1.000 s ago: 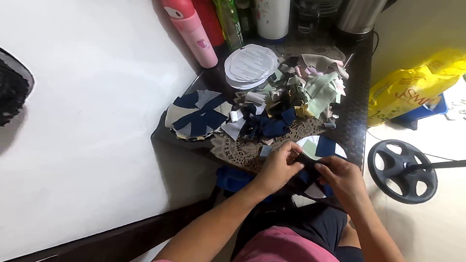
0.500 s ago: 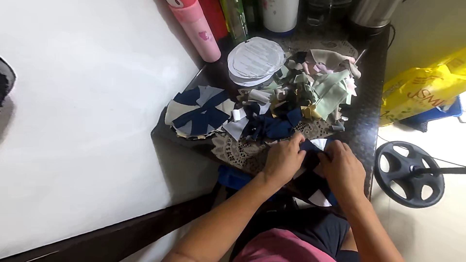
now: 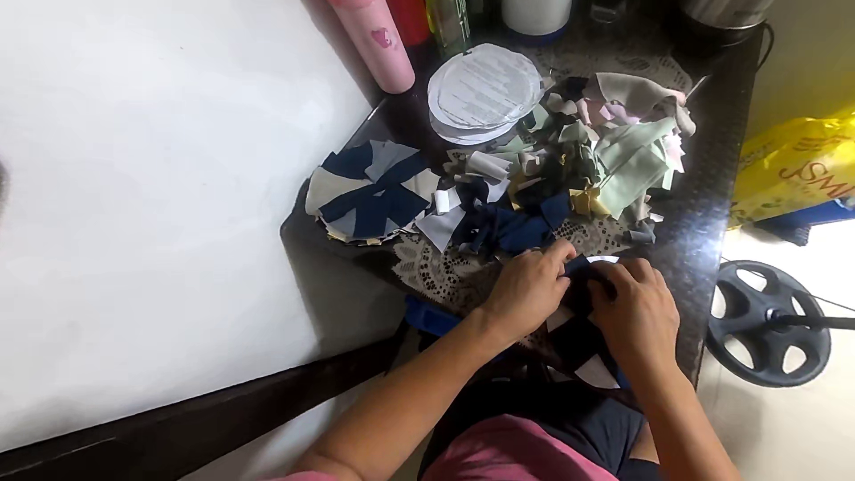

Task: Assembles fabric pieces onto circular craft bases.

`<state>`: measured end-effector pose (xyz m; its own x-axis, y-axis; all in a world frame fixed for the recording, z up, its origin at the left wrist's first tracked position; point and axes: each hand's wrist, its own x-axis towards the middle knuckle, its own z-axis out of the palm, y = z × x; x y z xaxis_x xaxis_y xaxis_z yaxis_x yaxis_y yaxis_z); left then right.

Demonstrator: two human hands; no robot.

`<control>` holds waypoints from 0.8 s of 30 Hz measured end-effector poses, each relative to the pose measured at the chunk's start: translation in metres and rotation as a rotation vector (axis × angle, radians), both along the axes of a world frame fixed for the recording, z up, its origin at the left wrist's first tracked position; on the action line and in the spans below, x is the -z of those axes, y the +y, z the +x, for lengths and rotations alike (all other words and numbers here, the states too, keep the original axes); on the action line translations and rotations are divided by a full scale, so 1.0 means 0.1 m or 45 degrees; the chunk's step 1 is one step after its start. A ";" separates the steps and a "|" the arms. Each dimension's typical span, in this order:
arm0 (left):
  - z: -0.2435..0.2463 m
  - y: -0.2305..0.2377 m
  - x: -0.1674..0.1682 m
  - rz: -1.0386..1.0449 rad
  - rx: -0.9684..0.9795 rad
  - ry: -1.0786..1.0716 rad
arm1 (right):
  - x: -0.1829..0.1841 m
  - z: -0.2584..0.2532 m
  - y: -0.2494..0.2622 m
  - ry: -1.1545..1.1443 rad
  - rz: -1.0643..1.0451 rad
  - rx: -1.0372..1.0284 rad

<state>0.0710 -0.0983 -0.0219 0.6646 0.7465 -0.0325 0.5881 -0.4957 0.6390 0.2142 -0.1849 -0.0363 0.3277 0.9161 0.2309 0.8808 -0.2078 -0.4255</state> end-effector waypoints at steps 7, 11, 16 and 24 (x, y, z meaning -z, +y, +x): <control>-0.06 -0.03 0.08 0.034 -0.092 -0.059 | 0.07 -0.01 0.01 -0.022 0.083 -0.081; -0.06 -0.02 0.07 0.032 -0.086 -0.053 | -0.02 0.00 -0.03 0.002 0.061 0.020; -0.05 0.01 0.00 -0.041 -0.070 -0.016 | -0.10 0.06 -0.12 -0.002 -0.057 0.106; -0.02 0.08 -0.03 -0.032 -0.009 0.022 | -0.11 0.08 -0.17 0.012 -0.154 0.144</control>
